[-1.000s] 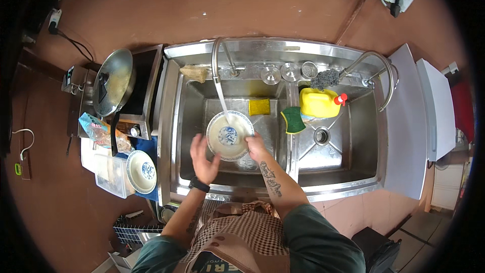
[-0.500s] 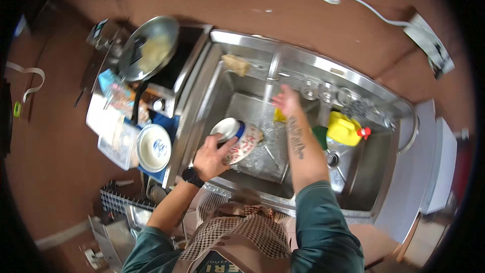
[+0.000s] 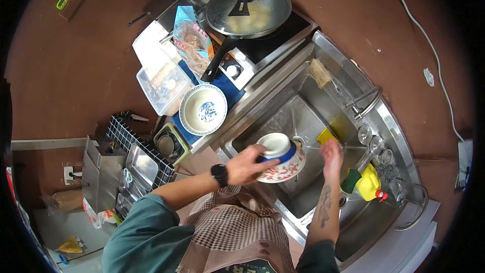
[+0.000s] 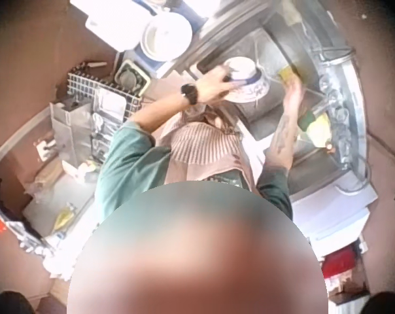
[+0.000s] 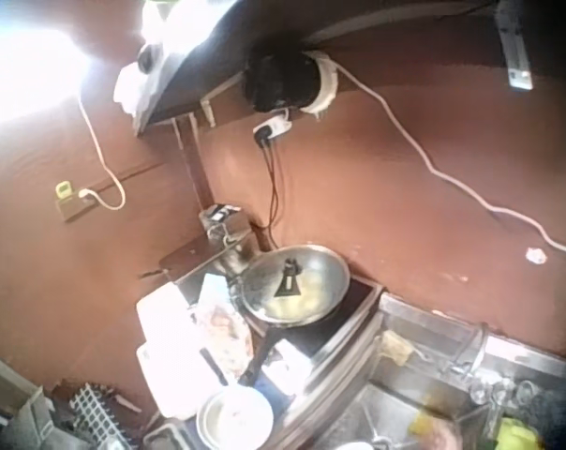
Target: Clearing leftover food from a table and then washing the bowls in a kitchen sink.
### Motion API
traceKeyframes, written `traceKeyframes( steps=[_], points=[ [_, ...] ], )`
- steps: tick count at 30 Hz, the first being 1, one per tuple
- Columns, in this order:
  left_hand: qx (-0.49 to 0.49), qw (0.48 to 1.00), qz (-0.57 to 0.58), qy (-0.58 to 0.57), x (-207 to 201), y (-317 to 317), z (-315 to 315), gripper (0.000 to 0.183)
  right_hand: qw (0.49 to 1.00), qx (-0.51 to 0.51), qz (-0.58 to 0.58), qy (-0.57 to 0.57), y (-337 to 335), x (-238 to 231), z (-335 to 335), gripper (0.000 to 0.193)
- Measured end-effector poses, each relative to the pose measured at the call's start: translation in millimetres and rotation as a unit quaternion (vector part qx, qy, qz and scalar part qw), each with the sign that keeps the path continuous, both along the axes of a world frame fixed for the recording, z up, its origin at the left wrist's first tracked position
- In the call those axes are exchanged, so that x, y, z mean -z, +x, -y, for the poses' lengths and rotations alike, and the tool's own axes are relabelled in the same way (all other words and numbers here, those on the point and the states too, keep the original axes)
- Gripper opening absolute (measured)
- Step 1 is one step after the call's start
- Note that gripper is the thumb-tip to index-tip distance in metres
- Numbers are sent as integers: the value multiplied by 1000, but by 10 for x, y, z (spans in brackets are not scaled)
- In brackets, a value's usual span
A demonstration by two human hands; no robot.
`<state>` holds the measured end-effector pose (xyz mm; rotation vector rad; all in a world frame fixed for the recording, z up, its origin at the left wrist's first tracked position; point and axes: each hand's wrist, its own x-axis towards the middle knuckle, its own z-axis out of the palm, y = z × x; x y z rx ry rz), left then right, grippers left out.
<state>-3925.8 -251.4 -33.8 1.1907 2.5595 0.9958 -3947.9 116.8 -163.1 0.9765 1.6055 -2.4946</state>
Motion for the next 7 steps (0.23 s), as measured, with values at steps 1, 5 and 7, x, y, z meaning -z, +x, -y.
traceKeyframes(
  steps=[1, 5, 7],
  points=[
    [-66, 996, 16, 63, -86, 75, 178, 89, 999, 2, 39, 6, 233, 27, 98, 27],
    [-374, 852, 175, 321, -307, 147, 745, 98, 995, -78, 67, 8, 995, 45, 341, 36],
    [-445, 766, 309, 347, -352, -51, 1253, 94, 988, -95, 115, 36, 1232, 70, 419, 30]
  ],
)
